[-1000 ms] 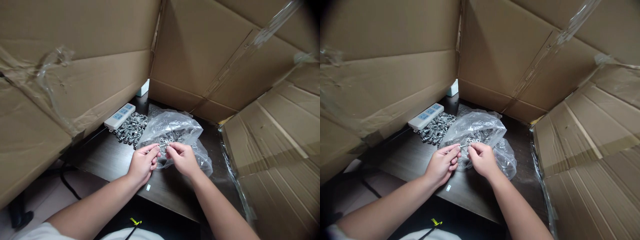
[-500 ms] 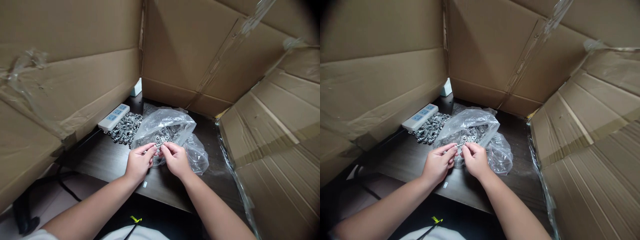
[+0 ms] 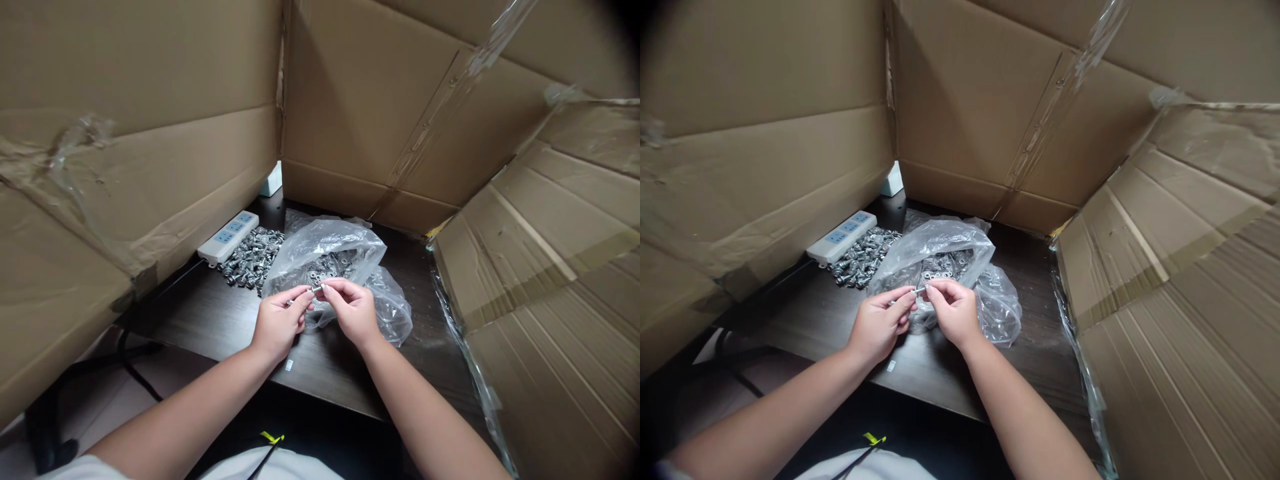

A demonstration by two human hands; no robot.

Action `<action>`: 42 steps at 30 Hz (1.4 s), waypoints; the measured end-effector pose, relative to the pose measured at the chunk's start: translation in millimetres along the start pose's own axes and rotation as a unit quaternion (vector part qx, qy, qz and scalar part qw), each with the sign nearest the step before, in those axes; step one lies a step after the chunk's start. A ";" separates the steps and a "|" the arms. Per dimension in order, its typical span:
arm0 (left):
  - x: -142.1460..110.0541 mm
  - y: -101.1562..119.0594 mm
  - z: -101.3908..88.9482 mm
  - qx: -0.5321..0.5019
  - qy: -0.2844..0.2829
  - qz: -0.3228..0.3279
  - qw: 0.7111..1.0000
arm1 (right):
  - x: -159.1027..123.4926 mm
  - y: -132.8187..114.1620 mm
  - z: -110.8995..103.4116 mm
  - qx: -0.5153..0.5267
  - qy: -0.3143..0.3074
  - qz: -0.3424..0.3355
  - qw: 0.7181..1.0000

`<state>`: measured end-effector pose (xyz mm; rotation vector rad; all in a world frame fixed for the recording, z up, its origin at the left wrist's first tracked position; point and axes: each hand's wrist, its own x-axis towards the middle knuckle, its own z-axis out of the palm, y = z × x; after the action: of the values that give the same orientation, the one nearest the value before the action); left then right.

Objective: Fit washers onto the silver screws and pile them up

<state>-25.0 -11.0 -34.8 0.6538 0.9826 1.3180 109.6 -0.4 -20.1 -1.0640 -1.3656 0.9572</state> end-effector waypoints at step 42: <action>49.8 16.1 46.9 0.367 -0.295 0.454 0.757 | -13.0 -1.8 -71.9 -0.133 0.051 -0.112 0.983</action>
<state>6.5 46.6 -9.8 2.2272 0.6022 1.3197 181.1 -15.4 -17.0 -1.1122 -1.5198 0.5590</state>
